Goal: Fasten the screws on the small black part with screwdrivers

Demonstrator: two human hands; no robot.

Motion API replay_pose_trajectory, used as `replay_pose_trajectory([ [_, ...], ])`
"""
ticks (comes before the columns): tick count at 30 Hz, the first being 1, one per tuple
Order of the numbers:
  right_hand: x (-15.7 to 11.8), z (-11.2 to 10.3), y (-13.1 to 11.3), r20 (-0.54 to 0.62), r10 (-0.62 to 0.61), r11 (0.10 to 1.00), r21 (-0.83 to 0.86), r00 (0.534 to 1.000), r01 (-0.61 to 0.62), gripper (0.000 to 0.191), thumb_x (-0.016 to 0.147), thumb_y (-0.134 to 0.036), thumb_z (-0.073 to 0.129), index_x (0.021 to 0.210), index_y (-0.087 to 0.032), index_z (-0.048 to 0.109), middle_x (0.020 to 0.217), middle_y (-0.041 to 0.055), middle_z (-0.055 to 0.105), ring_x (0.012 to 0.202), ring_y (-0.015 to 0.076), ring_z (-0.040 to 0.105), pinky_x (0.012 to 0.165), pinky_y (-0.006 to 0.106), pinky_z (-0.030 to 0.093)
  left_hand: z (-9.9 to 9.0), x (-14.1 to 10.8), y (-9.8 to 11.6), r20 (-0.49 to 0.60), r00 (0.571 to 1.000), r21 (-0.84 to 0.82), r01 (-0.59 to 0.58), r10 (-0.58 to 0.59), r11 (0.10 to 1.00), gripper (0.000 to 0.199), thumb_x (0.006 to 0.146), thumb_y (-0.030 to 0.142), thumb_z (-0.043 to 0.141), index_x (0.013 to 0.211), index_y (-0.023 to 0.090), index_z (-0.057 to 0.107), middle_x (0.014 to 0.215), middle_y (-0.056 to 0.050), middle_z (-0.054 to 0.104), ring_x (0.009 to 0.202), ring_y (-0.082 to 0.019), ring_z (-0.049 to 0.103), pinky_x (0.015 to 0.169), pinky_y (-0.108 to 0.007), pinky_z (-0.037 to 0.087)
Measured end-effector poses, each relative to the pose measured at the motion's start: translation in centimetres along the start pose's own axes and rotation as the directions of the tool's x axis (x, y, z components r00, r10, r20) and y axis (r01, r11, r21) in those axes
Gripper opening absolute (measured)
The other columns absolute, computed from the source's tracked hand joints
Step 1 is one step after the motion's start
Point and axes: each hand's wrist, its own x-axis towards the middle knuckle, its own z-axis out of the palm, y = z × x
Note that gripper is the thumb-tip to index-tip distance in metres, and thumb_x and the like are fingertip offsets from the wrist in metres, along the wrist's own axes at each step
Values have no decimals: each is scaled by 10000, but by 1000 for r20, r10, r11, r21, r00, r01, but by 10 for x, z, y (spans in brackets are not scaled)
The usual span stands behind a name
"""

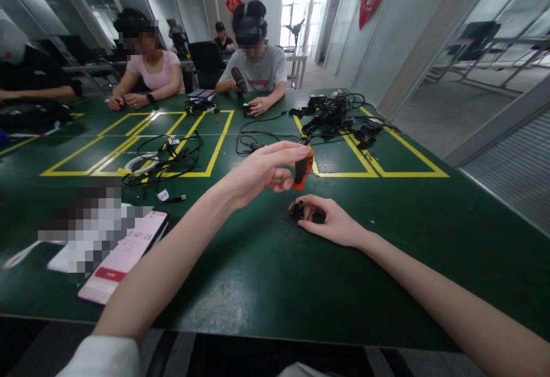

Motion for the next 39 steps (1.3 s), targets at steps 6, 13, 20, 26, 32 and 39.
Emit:
replay_pose_trajectory([
  [6, 1, -4, 0, 39, 6, 995, 96, 999, -10, 372, 790, -221, 594, 1139, -185, 719, 764, 15, 722, 677, 188, 683, 780, 356, 556, -1, 0, -1, -3, 1000, 11, 18, -18, 1000, 471, 758, 489, 856, 1067, 166, 709, 713, 26, 593, 579, -73, 523, 490, -181, 315],
  [13, 2, -6, -4, 73, 32, 996, 76, 997, -38, 341, 905, -373, 659, 1153, -156, 749, 703, 19, 710, 685, 200, 690, 785, 350, 545, -2, 0, -1, 8, 1000, 58, 12, -12, 998, 457, 757, 532, 858, 965, 141, 748, 777, -13, 648, 590, -57, 466, 527, -190, 316],
  [20, 5, -10, 1, 147, 46, 986, 154, 988, -69, 373, 898, -401, 711, 1173, -150, 723, 965, 82, 791, 770, 200, 745, 821, 354, 594, 0, 1, 0, -9, 1000, 41, 21, -21, 999, 484, 713, 538, 881, 931, 145, 702, 723, 24, 600, 573, -53, 476, 531, -186, 332],
  [26, 5, -8, 6, 120, 60, 978, 194, 991, -83, 399, 858, -382, 762, 1182, -161, 693, 1079, 103, 790, 758, 191, 748, 814, 364, 600, 2, 0, 1, -11, 999, 32, 30, -30, 999, 456, 716, 507, 882, 914, 150, 679, 742, 18, 619, 562, -49, 472, 520, -184, 319],
  [32, 6, -7, 6, 100, 71, 976, 197, 992, -90, 413, 830, -370, 795, 1172, -160, 698, 1045, 90, 788, 721, 177, 735, 801, 364, 596, 2, 0, 1, -14, 1000, 44, 21, -21, 999, 440, 722, 488, 871, 908, 147, 665, 804, -6, 662, 559, -47, 476, 513, -186, 329],
  [39, 7, -3, 5, 82, 84, 980, 174, 993, -97, 444, 766, -396, 860, 1122, -159, 743, 962, 65, 784, 677, 159, 660, 735, 342, 582, 0, 2, -1, 22, 1000, 66, 5, -6, 998, 493, 707, 520, 887, 912, 157, 623, 846, -40, 716, 573, -66, 534, 497, -186, 366],
])
